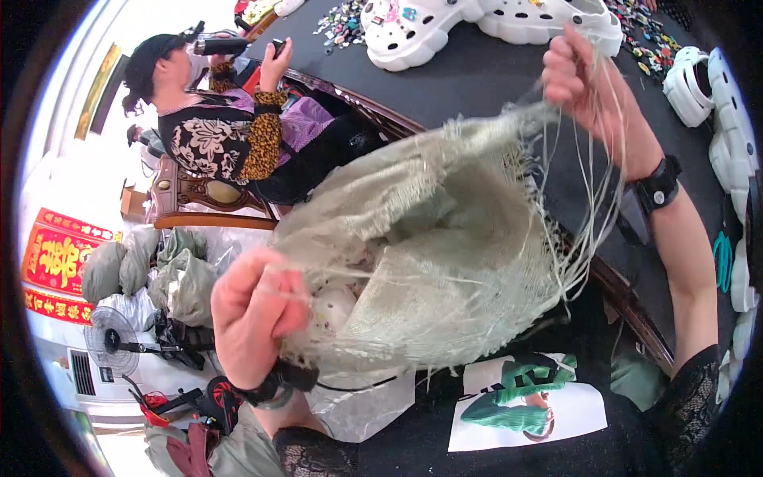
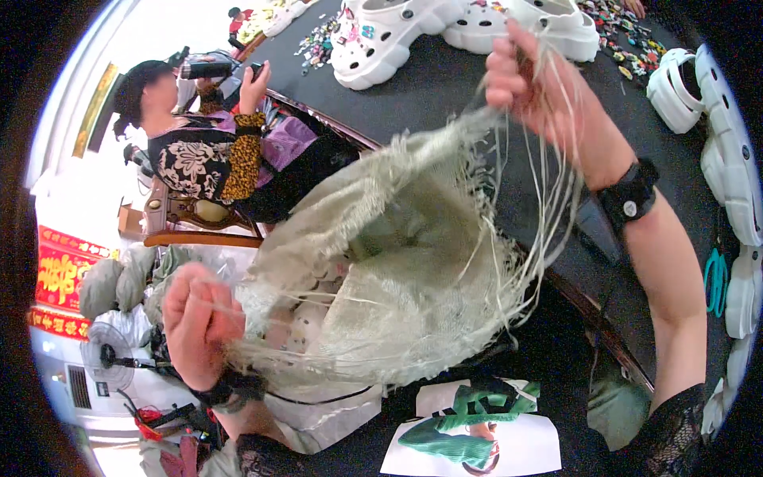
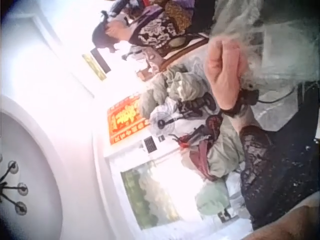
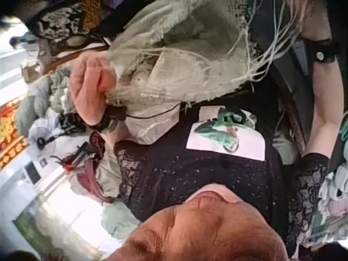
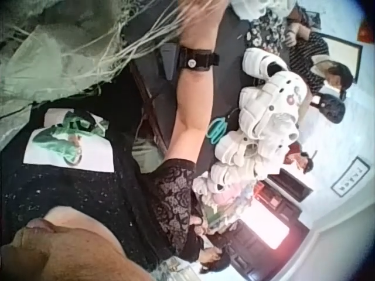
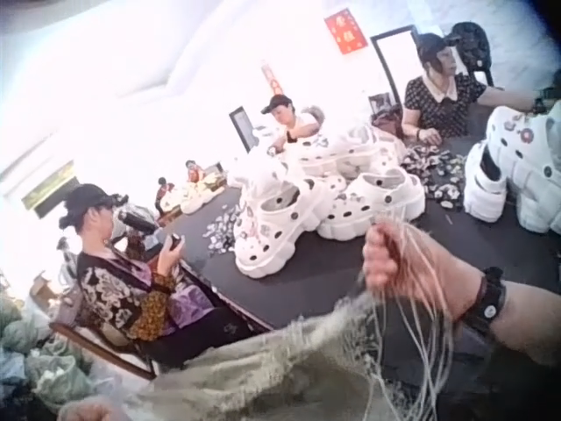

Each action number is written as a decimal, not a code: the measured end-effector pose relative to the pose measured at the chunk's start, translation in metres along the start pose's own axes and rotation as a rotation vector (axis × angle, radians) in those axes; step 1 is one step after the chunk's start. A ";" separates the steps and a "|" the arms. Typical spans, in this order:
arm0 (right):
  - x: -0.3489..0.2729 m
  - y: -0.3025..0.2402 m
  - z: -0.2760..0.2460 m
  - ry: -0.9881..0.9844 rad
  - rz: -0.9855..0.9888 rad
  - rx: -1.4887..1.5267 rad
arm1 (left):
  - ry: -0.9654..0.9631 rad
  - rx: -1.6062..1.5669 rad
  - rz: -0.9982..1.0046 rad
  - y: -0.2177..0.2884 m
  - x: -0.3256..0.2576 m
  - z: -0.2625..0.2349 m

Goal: Inspecting and preparing clogs by removing packaging and organizing decorative charms.

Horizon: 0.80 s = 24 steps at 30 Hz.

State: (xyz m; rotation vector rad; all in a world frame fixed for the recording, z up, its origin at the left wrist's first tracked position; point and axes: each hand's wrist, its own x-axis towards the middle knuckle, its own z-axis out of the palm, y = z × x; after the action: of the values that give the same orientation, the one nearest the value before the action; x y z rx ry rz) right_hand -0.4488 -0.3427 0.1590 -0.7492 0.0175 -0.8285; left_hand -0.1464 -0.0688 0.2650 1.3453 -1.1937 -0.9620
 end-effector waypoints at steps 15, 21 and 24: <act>-0.057 0.080 0.144 -0.595 0.708 -0.655 | -0.649 0.495 0.132 -0.007 0.161 0.072; 0.011 0.002 0.026 -0.180 0.169 -0.189 | -0.401 0.704 0.058 -0.020 0.094 -0.041; 0.000 -0.011 0.000 0.091 0.227 -0.125 | -0.231 0.865 -0.067 -0.029 0.049 -0.081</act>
State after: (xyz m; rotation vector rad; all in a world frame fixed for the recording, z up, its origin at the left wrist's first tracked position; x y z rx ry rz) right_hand -0.4563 -0.3472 0.1652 -0.8099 0.2335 -0.6480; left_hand -0.0548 -0.1028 0.2499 1.9803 -1.8706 -0.6638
